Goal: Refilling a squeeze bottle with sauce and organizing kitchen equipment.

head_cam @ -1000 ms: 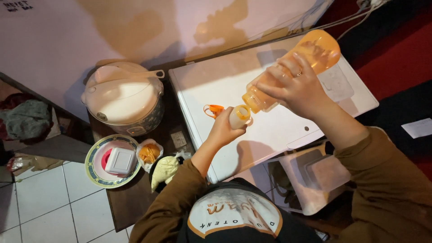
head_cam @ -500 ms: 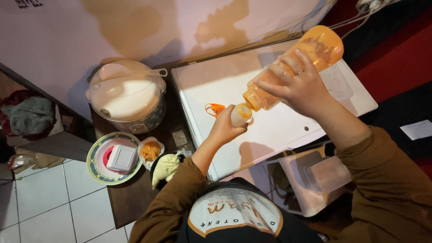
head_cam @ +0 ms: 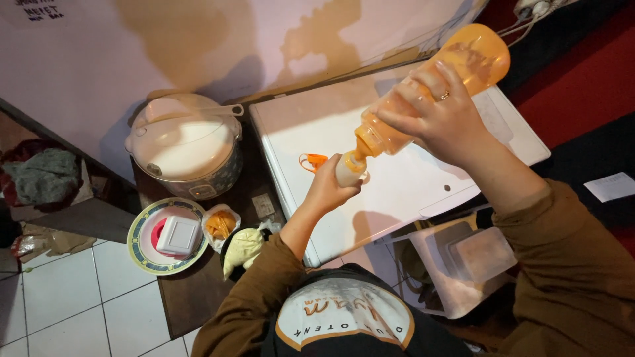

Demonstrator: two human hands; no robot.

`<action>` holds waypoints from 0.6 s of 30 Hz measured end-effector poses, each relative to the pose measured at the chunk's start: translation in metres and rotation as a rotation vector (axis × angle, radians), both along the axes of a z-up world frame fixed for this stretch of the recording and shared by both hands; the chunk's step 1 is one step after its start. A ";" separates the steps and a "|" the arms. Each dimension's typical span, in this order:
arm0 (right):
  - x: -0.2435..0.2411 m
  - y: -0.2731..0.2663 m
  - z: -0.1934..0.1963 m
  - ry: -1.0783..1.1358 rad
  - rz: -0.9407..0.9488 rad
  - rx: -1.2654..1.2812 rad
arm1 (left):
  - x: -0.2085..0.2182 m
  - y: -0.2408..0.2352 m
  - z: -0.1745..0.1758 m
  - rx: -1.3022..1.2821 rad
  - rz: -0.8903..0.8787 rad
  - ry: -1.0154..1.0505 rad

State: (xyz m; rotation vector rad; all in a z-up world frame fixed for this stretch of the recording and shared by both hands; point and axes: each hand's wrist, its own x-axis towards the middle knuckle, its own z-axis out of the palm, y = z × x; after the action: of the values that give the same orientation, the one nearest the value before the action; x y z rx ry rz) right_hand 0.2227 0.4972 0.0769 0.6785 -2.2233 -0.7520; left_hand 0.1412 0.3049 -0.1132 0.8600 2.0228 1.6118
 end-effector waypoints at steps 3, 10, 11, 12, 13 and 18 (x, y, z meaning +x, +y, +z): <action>-0.002 0.002 0.000 0.008 0.011 -0.012 | 0.001 -0.004 0.010 -0.018 -0.019 -0.057; -0.006 0.003 0.003 0.018 0.037 -0.023 | -0.002 0.000 0.002 0.005 -0.005 -0.044; -0.007 0.003 0.004 0.035 0.040 -0.015 | -0.002 0.000 -0.001 0.014 0.000 -0.034; -0.008 0.003 0.004 0.054 0.042 -0.007 | -0.003 0.001 -0.003 0.023 0.003 -0.023; -0.008 0.004 0.004 0.062 0.037 -0.006 | -0.002 0.001 -0.002 0.024 -0.002 -0.014; -0.013 0.004 0.007 0.084 0.046 0.017 | 0.000 -0.002 0.014 -0.011 0.006 -0.160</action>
State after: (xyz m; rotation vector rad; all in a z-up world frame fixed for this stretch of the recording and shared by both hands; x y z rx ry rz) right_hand 0.2100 0.5010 0.0841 0.6919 -2.1208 -0.7629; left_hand 0.1414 0.3027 -0.0997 0.6981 1.9234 1.6165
